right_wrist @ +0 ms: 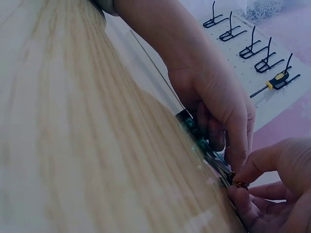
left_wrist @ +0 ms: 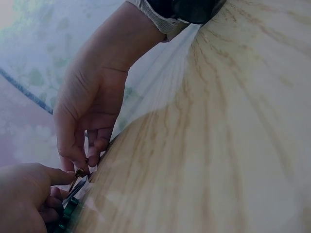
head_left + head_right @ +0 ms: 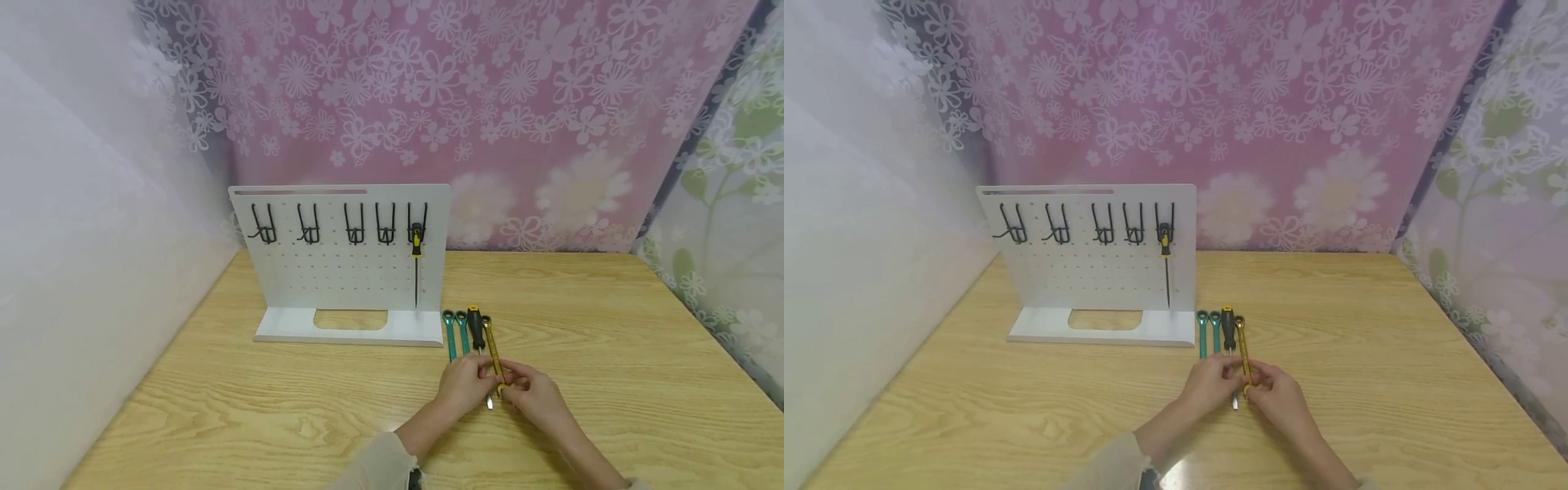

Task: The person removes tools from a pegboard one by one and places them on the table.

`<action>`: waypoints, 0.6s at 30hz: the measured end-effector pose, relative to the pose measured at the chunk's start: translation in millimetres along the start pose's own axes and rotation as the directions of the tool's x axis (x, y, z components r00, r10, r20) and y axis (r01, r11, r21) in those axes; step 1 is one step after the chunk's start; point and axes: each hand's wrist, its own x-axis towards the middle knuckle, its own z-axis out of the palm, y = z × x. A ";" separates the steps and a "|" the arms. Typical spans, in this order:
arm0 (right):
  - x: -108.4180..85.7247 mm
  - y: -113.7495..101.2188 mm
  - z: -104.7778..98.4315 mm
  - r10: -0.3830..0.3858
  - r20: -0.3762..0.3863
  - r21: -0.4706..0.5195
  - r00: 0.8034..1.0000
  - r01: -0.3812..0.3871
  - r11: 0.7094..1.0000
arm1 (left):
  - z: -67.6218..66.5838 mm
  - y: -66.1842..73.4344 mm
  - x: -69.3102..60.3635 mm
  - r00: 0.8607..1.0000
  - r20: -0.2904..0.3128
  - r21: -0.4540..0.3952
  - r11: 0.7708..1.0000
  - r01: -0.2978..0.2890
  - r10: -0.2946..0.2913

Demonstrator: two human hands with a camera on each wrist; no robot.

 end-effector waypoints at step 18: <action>1.1 1.3 -1.6 -0.059 -0.008 -0.115 0.998 0.058 0.992 | 1.8 -1.5 0.6 1.000 0.004 0.068 0.997 -0.028 0.028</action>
